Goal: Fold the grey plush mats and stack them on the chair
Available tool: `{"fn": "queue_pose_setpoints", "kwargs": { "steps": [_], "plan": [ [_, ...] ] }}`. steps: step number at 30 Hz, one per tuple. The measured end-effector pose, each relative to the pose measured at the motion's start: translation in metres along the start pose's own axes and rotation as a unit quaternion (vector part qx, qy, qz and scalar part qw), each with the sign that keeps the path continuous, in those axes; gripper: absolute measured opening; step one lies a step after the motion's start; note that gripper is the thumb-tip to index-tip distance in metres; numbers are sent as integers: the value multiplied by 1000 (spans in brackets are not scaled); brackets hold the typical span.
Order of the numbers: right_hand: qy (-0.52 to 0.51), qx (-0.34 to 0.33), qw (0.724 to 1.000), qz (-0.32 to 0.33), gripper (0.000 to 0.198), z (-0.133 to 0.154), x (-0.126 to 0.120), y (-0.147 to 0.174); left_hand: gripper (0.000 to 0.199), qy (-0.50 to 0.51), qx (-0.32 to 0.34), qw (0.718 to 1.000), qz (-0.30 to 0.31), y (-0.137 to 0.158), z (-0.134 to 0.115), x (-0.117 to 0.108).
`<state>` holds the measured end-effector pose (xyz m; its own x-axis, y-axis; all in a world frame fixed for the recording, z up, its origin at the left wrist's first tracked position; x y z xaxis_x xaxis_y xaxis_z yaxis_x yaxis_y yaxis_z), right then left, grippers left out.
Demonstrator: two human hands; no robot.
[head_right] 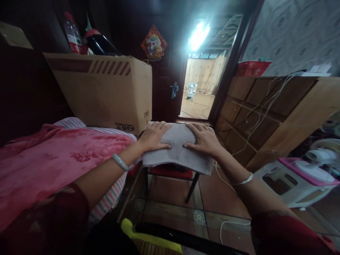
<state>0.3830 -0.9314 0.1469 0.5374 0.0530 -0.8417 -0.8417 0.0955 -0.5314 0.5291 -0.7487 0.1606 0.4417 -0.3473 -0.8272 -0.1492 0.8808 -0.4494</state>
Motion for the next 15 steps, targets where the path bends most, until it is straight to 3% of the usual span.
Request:
{"fn": "queue_pose_setpoints", "kwargs": {
  "steps": [4,9,12,15],
  "plan": [
    [-8,-18,999,-28,89,-8,4,4,95,-17,0,999,-27,1,2,6],
    [-18,-13,999,-30,88,-6,4,2,98,1,-2,1000,10,5,3,5],
    [-31,-10,999,-31,88,-3,4,3,98,1,-3,1000,7,34,-1,3],
    [-51,3,998,-23,89,-2,2,6,90,11,-15,1000,8,95,-2,1]
  ]
}}
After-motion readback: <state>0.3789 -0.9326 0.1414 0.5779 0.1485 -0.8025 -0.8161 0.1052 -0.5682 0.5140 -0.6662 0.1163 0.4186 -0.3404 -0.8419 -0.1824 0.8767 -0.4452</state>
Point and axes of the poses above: each hand's wrist, its own y-axis away from the middle knuckle, its own x-axis out of the palm, z = x × y, the point moved 4 cm from there along -y, towards the middle knuckle, and after that the axes turned 15 degrees about -y, right-handed, at the moved point
